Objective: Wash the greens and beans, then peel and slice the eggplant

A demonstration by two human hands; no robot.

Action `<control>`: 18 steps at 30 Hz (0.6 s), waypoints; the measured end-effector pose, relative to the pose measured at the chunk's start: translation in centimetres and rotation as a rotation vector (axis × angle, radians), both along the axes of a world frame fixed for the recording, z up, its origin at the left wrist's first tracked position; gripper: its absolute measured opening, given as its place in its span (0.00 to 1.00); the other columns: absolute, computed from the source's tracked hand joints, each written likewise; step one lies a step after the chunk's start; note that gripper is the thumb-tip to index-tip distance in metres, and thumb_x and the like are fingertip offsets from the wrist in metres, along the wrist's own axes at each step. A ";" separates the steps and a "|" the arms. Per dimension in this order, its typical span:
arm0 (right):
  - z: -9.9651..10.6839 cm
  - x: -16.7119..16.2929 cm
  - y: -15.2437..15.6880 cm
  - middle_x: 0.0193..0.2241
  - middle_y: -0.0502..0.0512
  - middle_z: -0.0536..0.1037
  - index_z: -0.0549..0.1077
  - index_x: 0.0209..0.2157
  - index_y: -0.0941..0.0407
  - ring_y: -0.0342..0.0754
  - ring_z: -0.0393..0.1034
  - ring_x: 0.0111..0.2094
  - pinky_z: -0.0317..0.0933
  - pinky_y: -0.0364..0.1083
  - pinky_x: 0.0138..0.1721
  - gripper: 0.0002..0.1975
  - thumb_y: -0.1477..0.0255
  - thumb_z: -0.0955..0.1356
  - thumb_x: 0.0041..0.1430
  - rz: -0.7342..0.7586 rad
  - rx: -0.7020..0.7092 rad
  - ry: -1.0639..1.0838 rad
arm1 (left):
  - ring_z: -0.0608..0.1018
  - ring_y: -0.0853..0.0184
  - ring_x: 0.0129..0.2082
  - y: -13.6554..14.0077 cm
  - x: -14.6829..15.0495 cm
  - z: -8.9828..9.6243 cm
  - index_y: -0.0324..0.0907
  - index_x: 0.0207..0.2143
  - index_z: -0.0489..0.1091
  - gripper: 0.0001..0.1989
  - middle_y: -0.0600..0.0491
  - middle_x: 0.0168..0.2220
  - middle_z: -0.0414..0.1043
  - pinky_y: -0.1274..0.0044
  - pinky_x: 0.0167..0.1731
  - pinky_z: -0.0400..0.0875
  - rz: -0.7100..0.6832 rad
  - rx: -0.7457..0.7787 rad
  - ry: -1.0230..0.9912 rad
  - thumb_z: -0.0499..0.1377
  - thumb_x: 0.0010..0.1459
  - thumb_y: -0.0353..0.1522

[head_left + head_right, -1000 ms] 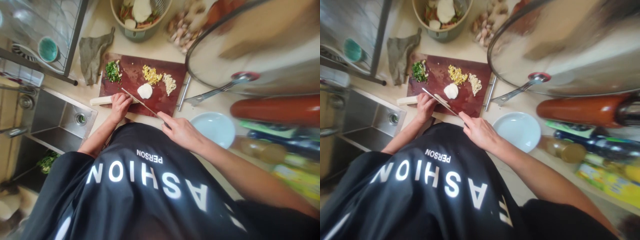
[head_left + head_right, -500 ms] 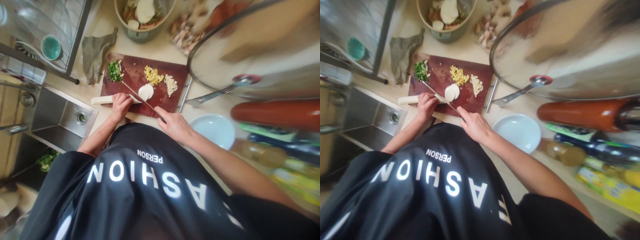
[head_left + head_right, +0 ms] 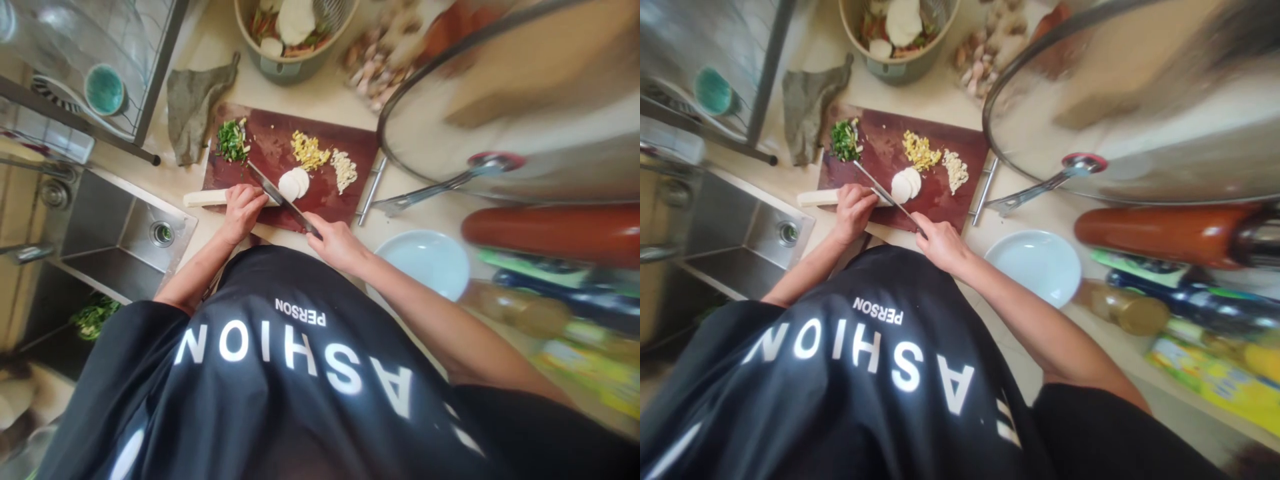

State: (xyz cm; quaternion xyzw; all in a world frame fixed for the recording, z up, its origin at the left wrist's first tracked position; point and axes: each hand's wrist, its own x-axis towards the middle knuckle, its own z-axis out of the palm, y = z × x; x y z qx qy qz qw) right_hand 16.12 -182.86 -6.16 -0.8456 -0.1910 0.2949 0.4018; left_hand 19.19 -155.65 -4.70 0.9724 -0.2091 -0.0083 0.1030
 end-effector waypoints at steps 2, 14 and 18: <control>0.5 -0.1 -0.9 0.37 0.60 0.84 0.68 0.65 0.59 0.54 0.80 0.34 0.68 0.46 0.39 0.27 0.74 0.61 0.65 -0.023 0.011 -0.044 | 0.73 0.60 0.45 0.0 0.0 0.1 0.47 0.42 0.75 0.19 0.47 0.43 0.78 0.63 0.50 0.61 0.012 -0.008 0.014 0.46 0.73 0.42; 2.5 -0.3 -2.0 0.36 0.60 0.84 0.69 0.64 0.59 0.55 0.80 0.34 0.68 0.47 0.37 0.27 0.73 0.63 0.63 0.088 -0.051 0.009 | 0.74 0.58 0.46 0.0 -0.1 0.1 0.46 0.42 0.76 0.23 0.46 0.42 0.79 0.63 0.50 0.61 0.053 -0.003 0.049 0.45 0.73 0.45; 0.4 0.3 0.5 0.39 0.60 0.84 0.67 0.65 0.58 0.55 0.80 0.37 0.68 0.47 0.40 0.29 0.74 0.63 0.63 0.028 -0.018 0.030 | 0.74 0.61 0.43 -0.1 -0.1 0.1 0.46 0.40 0.76 0.22 0.47 0.41 0.79 0.64 0.47 0.62 0.013 0.008 -0.015 0.45 0.73 0.43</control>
